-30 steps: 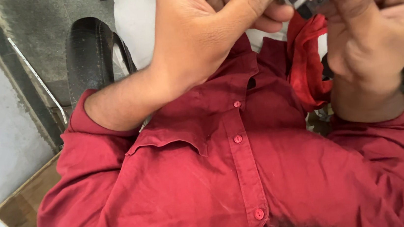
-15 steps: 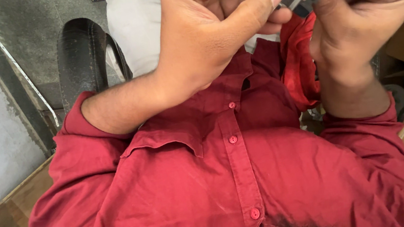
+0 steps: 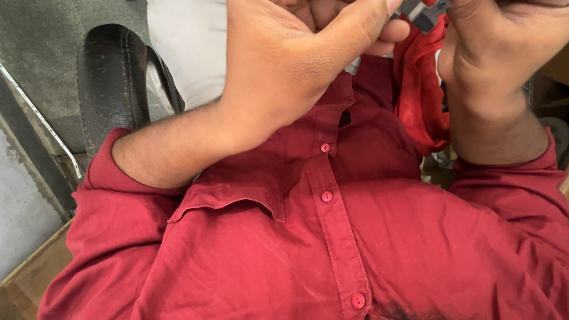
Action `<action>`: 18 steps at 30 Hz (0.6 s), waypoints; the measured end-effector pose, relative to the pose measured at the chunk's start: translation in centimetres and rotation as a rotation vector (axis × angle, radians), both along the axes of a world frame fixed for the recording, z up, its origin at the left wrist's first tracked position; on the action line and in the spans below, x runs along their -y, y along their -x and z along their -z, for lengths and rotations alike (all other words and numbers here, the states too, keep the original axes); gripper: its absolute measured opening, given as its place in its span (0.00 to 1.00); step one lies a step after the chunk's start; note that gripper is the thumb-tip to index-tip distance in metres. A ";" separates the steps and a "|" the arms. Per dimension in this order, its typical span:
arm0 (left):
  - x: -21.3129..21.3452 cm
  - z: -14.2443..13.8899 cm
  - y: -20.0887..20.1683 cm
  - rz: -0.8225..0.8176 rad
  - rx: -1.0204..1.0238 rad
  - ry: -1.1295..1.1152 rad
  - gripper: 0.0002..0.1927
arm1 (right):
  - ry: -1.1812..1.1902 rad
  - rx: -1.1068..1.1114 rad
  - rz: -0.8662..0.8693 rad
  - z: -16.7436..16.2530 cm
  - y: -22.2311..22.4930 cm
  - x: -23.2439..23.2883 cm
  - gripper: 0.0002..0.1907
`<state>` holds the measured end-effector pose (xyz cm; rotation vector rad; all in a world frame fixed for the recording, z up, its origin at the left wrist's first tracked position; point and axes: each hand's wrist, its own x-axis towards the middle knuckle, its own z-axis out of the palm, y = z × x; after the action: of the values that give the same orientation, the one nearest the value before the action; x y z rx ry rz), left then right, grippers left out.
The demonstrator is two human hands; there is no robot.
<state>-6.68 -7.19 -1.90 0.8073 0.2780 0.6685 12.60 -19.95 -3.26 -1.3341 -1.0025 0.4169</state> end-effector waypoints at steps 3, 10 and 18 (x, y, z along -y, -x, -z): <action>0.1 0.0 -0.1 -0.001 0.003 0.015 0.03 | -0.027 0.022 -0.028 0.2 0.0 0.1 0.07; 0.0 0.2 0.0 0.023 -0.005 0.005 0.03 | -0.073 0.169 -0.054 0.3 -0.4 -0.5 0.08; 0.1 -1.1 0.7 -0.034 -0.077 -0.332 0.07 | 0.020 -0.188 -0.080 -1.0 0.4 -0.1 0.07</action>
<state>-7.34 -7.25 -0.79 1.1497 0.2541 0.7263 12.21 -19.84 -2.22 -1.2501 -0.8986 0.6035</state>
